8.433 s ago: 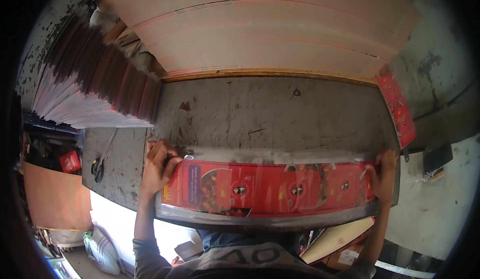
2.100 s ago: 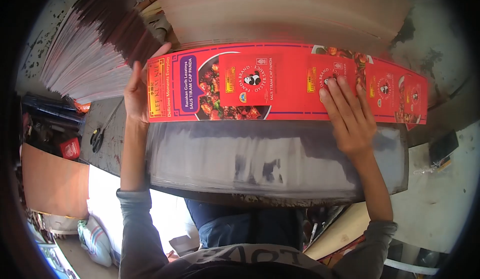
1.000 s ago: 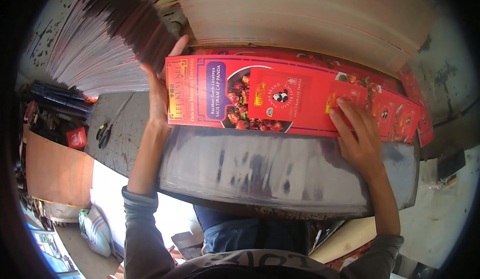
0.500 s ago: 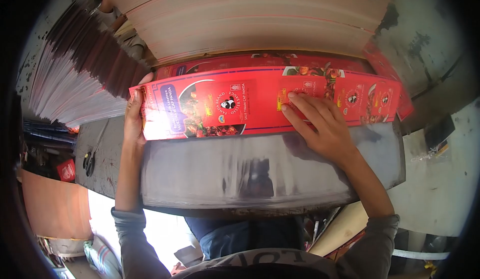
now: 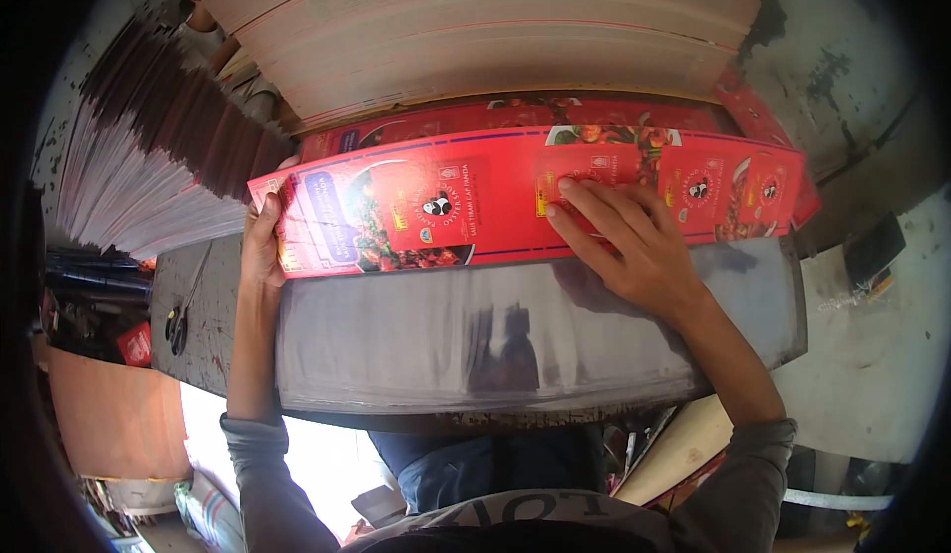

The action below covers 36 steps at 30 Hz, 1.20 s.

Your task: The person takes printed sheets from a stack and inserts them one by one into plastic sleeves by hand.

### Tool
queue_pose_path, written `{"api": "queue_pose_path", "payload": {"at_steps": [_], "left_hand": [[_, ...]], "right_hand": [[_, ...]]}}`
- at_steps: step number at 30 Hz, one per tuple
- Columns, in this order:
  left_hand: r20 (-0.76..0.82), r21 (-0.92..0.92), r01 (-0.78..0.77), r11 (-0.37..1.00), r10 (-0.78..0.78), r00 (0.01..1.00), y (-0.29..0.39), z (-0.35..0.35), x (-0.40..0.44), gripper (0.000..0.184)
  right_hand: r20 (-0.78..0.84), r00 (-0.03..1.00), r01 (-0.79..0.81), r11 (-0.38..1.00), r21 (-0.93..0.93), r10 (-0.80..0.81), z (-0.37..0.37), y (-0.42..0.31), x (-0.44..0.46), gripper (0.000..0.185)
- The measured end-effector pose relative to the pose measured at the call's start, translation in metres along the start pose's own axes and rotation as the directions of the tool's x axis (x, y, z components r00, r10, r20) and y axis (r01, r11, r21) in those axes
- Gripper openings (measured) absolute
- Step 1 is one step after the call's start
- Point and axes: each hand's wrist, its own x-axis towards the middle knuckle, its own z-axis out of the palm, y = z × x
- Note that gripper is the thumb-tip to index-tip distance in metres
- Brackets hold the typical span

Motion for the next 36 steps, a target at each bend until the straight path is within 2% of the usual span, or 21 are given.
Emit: {"api": "queue_pose_path", "payload": {"at_steps": [15,17,18,19,21,23,24,25,27,28,30,33,36], "left_hand": [[-0.059,0.002,0.018,1.000,-0.018,0.998,0.004,0.004,-0.003,0.053],[-0.070,-0.010,0.022,1.000,-0.023,0.997,0.003,0.000,-0.005,0.053],[-0.037,-0.052,0.007,0.999,-0.009,0.999,0.002,-0.008,-0.008,0.054],[-0.006,-0.096,-0.007,0.995,0.006,1.000,-0.001,-0.018,-0.009,0.056],[0.036,-0.164,0.032,0.986,-0.026,0.999,-0.012,-0.053,-0.009,0.056],[0.271,-0.309,-0.037,0.951,0.125,0.955,-0.020,-0.068,-0.009,0.057],[0.409,-0.218,0.002,0.976,0.090,0.908,0.002,-0.043,-0.009,0.051],[0.409,-0.218,0.002,0.976,0.089,0.908,0.008,-0.032,-0.008,0.051],[0.528,-0.205,-0.033,0.978,0.139,0.838,0.013,-0.022,-0.006,0.041],[0.528,-0.205,-0.033,0.978,0.139,0.838,0.014,-0.023,-0.006,0.041],[0.580,-0.155,-0.021,0.988,0.108,0.807,0.015,-0.025,-0.006,0.026],[0.624,-0.148,-0.041,0.988,0.125,0.772,0.016,-0.025,-0.003,0.028],[0.618,-0.122,-0.051,0.991,0.116,0.778,0.017,-0.026,-0.004,0.030]], "right_hand": [[-0.020,1.000,-0.013,1.000,0.009,0.013,0.001,0.000,-0.001,0.038],[-0.047,0.998,-0.034,0.998,-0.060,0.032,0.002,0.000,-0.004,0.038],[-0.046,0.998,-0.034,0.998,-0.060,0.031,0.004,-0.002,-0.003,0.038],[-0.203,0.976,-0.111,0.983,-0.144,0.081,0.006,-0.004,-0.001,0.038],[-0.359,0.927,-0.199,0.957,-0.212,0.114,0.011,-0.004,-0.004,0.039],[-0.287,0.949,-0.226,0.920,-0.321,0.133,0.014,0.000,-0.015,0.042],[-0.286,0.949,-0.226,0.920,-0.321,0.133,0.013,-0.001,-0.015,0.042],[-0.285,0.953,-0.201,0.916,-0.347,0.101,0.010,-0.001,-0.015,0.042],[-0.282,0.957,-0.175,0.912,-0.372,0.068,0.009,-0.001,-0.015,0.044],[-0.308,0.951,-0.154,0.907,-0.393,0.028,0.009,0.000,-0.015,0.047],[-0.334,0.943,-0.135,0.900,-0.414,-0.012,0.010,0.000,-0.016,0.051],[-0.324,0.946,-0.157,0.884,-0.440,0.007,0.010,-0.001,-0.018,0.053],[-0.317,0.948,-0.146,0.884,-0.445,-0.003,0.009,-0.001,-0.017,0.051]]}}
